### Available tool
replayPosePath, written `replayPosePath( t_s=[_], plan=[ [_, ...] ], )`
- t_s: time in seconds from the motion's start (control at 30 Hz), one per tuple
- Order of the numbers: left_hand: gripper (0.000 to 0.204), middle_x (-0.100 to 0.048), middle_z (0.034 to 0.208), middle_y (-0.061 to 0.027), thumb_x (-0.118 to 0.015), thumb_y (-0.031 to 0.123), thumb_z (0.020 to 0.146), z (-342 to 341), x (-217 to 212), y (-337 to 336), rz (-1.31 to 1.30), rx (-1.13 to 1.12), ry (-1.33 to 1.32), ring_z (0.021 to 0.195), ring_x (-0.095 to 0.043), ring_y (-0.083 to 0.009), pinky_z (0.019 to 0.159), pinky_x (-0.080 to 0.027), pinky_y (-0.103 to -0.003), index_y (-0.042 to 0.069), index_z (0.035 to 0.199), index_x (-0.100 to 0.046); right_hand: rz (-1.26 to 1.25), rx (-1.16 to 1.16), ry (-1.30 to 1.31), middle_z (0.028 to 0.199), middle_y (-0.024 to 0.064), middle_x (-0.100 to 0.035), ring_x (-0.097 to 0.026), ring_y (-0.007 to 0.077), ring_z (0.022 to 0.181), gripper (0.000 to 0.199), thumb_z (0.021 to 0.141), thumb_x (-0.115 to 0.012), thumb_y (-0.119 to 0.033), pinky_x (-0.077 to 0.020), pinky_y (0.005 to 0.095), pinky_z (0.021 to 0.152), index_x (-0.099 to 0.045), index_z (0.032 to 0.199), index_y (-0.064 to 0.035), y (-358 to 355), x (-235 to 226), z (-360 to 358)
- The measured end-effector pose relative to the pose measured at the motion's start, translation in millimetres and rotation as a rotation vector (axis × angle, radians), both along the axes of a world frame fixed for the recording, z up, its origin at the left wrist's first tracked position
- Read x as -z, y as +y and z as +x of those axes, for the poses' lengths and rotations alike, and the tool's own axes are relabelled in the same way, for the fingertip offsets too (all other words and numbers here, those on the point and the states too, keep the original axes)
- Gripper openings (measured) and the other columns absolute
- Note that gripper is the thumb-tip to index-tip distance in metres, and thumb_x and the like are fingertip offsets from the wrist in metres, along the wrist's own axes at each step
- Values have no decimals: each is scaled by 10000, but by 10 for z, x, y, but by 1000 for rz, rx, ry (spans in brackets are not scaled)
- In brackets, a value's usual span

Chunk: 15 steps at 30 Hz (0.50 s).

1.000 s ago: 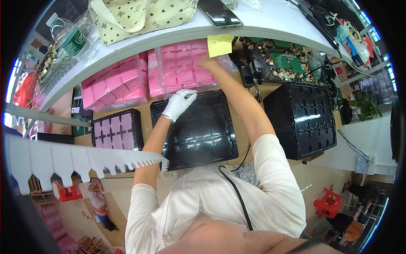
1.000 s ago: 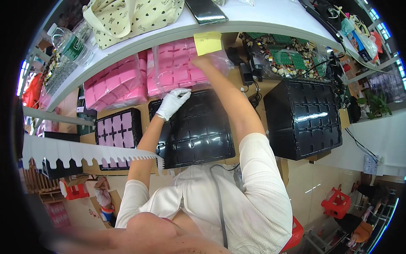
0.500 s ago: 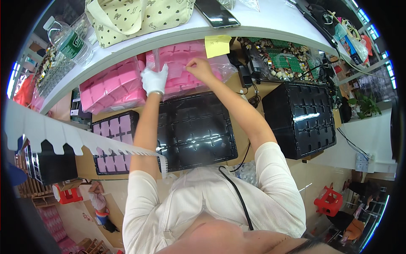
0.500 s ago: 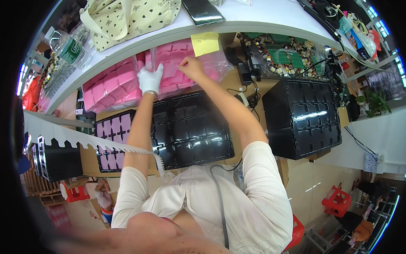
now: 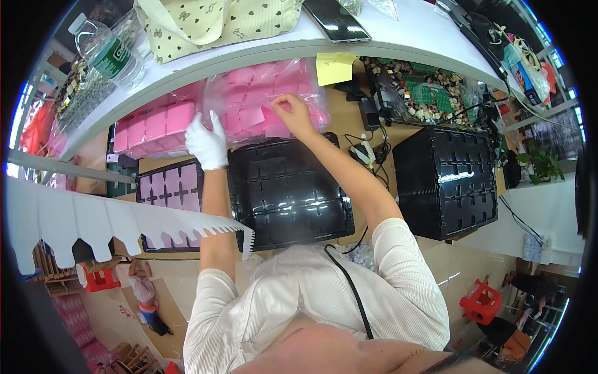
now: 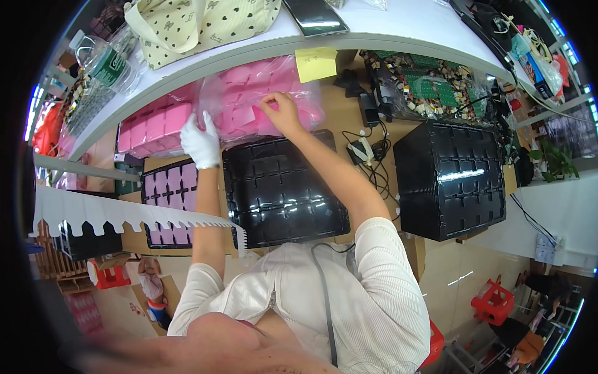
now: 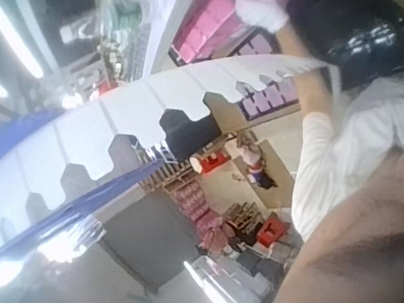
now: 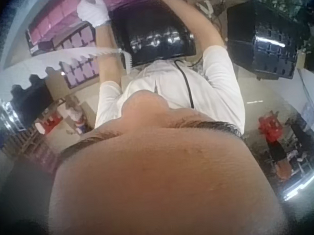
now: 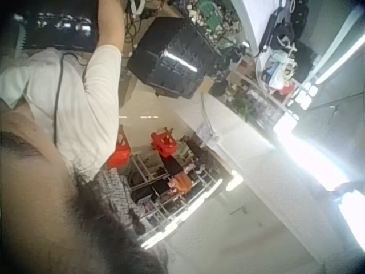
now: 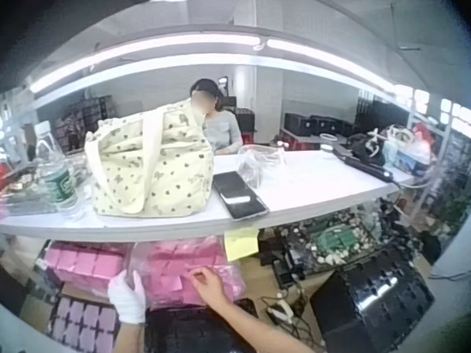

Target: Placing small components from a strip into a storage tray.

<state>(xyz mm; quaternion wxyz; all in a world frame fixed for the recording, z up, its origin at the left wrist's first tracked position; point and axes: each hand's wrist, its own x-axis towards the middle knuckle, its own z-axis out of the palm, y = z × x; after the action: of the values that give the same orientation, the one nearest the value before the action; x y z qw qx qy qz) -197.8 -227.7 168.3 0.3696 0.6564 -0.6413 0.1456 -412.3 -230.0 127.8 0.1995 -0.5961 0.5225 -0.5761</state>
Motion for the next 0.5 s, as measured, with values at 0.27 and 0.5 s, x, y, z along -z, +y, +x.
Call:
replayPosePath(
  t_s=[0.27,0.5],
  plan=[
    [1024,-383,1393,-224,-340,785,790,-279,385,712,958,895,2071,1207,-459,-300,1020,-344,-389,-3,1434,-226,-82,-121,-71,919,34,-638,-554,179,917,92,779,-694,-71,-399,313,882,-651,859,-49,621,-656,145],
    [718,-549,1198,-92,-570,602,817,-156,504,728,609,698,2642,1080,-546,-215,889,-467,-333,62,1275,-452,104,99,44,1312,121,-417,-416,258,1161,494,748,-749,-212,-276,374,1027,-558,1190,-101,1223,-40,-63]
  ],
)
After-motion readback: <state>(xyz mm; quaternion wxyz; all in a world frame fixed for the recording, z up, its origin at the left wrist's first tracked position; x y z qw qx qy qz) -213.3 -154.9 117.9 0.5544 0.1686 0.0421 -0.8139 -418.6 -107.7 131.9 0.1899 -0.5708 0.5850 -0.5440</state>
